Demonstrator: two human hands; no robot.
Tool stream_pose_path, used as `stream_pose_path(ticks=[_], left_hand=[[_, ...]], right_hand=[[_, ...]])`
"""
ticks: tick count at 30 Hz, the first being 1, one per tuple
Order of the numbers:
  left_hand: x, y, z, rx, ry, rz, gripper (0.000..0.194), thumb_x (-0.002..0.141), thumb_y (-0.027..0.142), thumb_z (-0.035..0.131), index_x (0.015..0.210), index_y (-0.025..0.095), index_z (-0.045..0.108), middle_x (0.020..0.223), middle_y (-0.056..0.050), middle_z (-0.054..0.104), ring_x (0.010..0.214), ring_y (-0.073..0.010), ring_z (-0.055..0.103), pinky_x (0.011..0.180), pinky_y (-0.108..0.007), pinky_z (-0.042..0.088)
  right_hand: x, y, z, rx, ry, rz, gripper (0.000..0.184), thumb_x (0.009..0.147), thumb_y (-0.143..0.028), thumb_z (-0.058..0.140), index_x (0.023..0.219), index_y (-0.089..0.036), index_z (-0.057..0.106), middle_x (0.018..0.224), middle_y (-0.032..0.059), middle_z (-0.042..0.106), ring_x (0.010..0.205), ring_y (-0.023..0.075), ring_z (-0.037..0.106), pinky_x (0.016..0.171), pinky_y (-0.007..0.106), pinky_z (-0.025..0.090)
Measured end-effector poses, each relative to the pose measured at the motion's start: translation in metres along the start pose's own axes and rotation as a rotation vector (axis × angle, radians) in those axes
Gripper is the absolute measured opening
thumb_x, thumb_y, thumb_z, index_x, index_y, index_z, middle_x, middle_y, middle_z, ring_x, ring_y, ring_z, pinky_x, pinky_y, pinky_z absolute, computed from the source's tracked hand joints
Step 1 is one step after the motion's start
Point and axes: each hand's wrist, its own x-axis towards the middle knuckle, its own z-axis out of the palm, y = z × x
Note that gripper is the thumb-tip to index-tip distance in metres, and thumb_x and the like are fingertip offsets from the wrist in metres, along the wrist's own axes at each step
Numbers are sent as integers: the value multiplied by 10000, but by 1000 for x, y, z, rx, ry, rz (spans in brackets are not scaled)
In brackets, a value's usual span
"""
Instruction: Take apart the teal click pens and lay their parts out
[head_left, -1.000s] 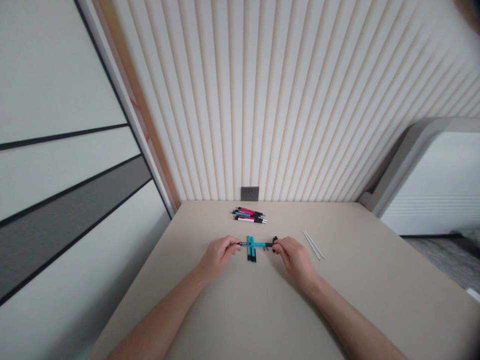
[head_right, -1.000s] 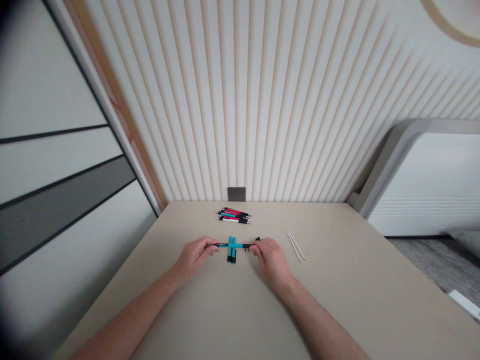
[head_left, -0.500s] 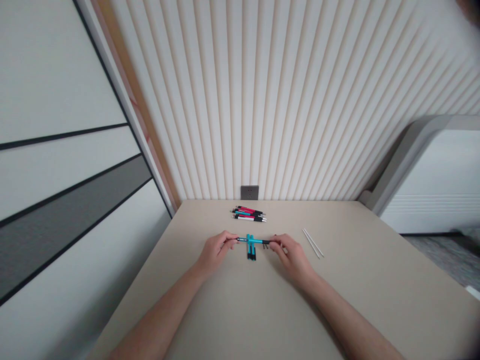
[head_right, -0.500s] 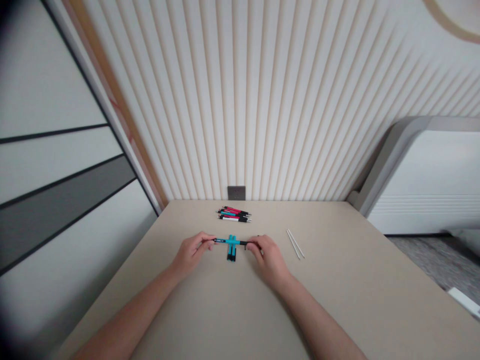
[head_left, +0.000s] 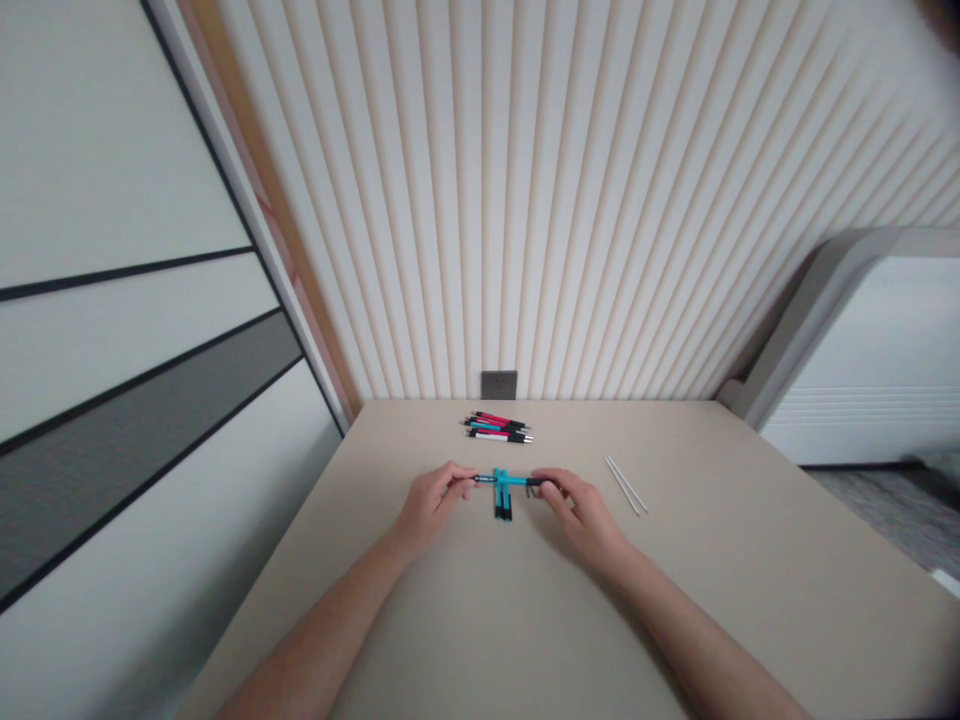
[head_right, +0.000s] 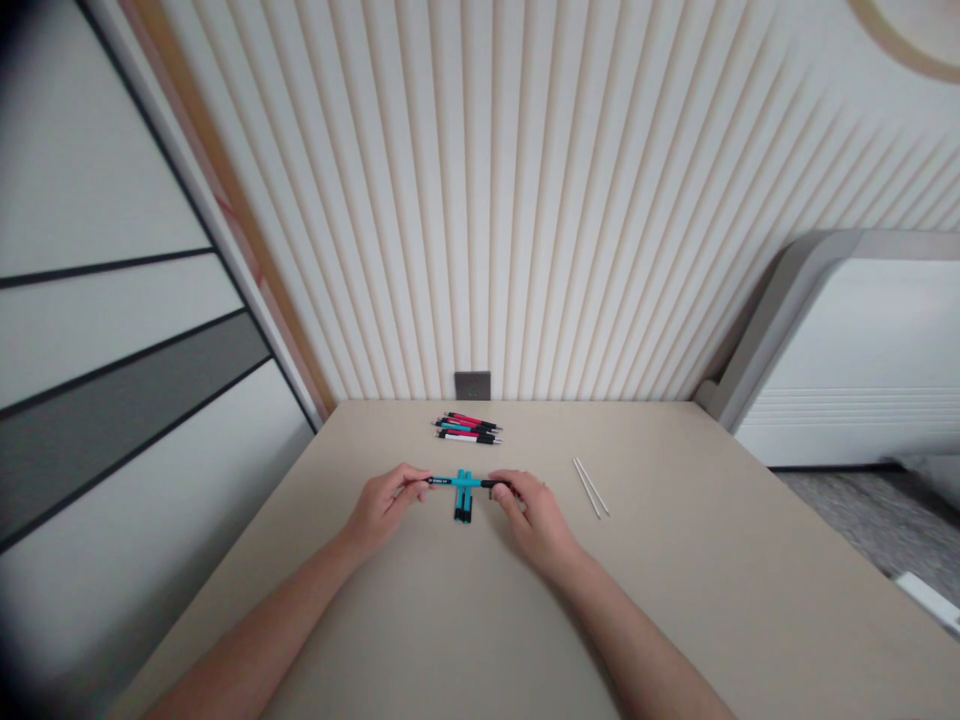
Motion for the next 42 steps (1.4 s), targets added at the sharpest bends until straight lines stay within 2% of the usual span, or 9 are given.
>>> stream_pose_path(ticks=[3, 6, 11, 15, 18, 22, 27, 36, 42], left_hand=[[0, 0, 0, -1, -23, -2, 275, 926, 372, 480, 991, 175, 661, 697, -8, 654, 624, -138, 583, 624, -223, 421], [0, 0, 1, -11, -32, -2, 264, 924, 360, 488, 991, 175, 664, 694, -7, 654, 606, -133, 578, 606, -218, 417], [0, 1, 2, -11, -61, 24, 260, 929, 347, 479, 987, 174, 665, 696, -7, 656, 614, -134, 588, 620, -221, 425], [-1, 3, 2, -1, -57, 26, 261, 933, 342, 473, 985, 168, 660, 702, -6, 659, 627, -133, 593, 630, -220, 429], [0, 4, 1, 6, -67, 39, 262, 936, 331, 465, 990, 162, 657, 708, -6, 656, 637, -131, 596, 632, -218, 426], [0, 4, 1, 13, -63, 47, 255, 938, 321, 463, 988, 159, 653, 701, -1, 645, 621, -125, 582, 613, -212, 414], [0, 4, 1, 2, -58, 38, 260, 937, 324, 461, 1002, 161, 653, 707, -1, 647, 627, -126, 586, 619, -214, 421], [0, 1, 1, -28, -19, -13, 260, 925, 338, 488, 1004, 155, 654, 682, -1, 638, 605, -125, 567, 593, -215, 414], [1, 1, 2, -73, -19, -9, 255, 920, 340, 498, 1001, 154, 653, 678, -6, 642, 612, -131, 584, 597, -224, 429]], right_hand=[[0, 0, 1, -9, -20, -8, 238, 925, -379, 490, 989, -194, 624, 866, 55, 662, 769, 175, 574, 708, 282, 457], [0, 0, 1, -10, -25, -14, 260, 910, -384, 514, 1060, -191, 604, 896, 58, 664, 776, 175, 573, 698, 278, 454], [0, -1, 2, -7, -75, -21, 224, 926, -370, 488, 964, -193, 619, 848, 42, 658, 746, 164, 568, 678, 266, 439], [-1, -2, 2, -2, -80, -10, 252, 911, -362, 520, 1088, -198, 593, 887, 42, 658, 753, 160, 565, 653, 255, 427], [-1, -2, 2, -10, -123, -19, 231, 940, -349, 468, 1008, -198, 628, 844, 39, 653, 727, 157, 556, 640, 256, 413], [-1, -3, 2, 4, -77, -20, 187, 909, -340, 526, 978, -184, 602, 839, 37, 644, 724, 155, 545, 642, 256, 411], [0, -5, 0, -1, -139, -47, 240, 945, -343, 467, 1030, -204, 643, 893, 49, 674, 753, 163, 576, 664, 264, 422], [-1, -10, -2, -42, -86, -23, 224, 925, -331, 490, 940, -183, 657, 783, 33, 662, 674, 149, 559, 612, 243, 418], [-1, -12, -2, 3, -153, -81, 261, 942, -348, 476, 1056, -208, 664, 931, 56, 694, 805, 171, 612, 725, 260, 453]])
